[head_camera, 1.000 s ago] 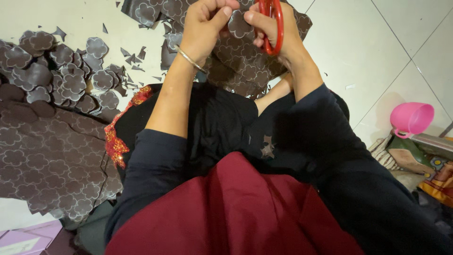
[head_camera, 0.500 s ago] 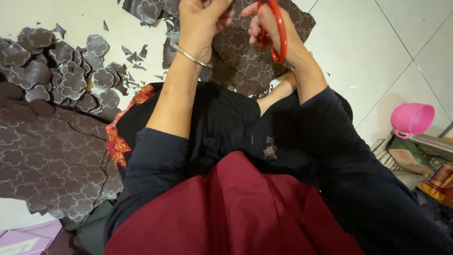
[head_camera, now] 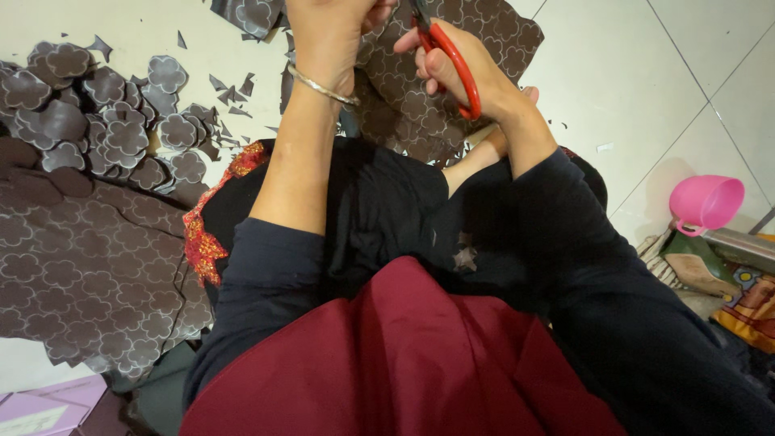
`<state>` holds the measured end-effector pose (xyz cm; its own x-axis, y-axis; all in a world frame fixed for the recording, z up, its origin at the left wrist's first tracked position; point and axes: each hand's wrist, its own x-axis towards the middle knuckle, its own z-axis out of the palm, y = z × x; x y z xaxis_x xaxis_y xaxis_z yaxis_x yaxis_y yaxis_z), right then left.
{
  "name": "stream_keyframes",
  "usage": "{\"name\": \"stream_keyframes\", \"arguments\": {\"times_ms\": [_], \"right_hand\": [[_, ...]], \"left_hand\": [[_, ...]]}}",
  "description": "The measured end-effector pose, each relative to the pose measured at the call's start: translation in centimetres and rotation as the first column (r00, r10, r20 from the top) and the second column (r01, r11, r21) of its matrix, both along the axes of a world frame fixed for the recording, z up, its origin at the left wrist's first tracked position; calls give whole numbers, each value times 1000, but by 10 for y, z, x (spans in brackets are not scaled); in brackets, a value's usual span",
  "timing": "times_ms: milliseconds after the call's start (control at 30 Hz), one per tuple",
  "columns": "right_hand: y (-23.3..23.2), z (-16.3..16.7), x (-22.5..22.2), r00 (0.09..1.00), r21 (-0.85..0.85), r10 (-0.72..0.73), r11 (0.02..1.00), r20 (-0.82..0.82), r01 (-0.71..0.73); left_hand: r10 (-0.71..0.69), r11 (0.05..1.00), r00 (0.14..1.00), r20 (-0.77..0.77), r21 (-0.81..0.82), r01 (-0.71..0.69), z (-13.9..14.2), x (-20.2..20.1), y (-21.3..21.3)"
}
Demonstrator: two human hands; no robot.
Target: The person sits on the floor and uses red-handled scissors to cut flower-shaped pieces from a brown patterned fabric. The person holds the fabric with the left hand and cuts along the outlines with the right hand, placing finished pieces into a growing pile.
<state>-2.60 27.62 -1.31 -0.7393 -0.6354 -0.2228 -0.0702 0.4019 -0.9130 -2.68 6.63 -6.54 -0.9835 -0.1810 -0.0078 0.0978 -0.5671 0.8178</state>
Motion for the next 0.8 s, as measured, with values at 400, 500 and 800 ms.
{"name": "stream_keyframes", "arguments": {"times_ms": [400, 500, 800], "right_hand": [[2, -1, 0, 998, -63, 36, 997, 50, -33], [3, -2, 0, 998, -45, 43, 998, 49, -41], [0, -2, 0, 999, -18, 35, 999, 32, -34]], "left_hand": [[47, 996, 998, 51, -75, -43, 2, -1, 1], [44, 996, 998, 36, -77, -42, 4, 0, 0], [51, 997, 999, 10, -57, -50, 9, 2, 3]]}}
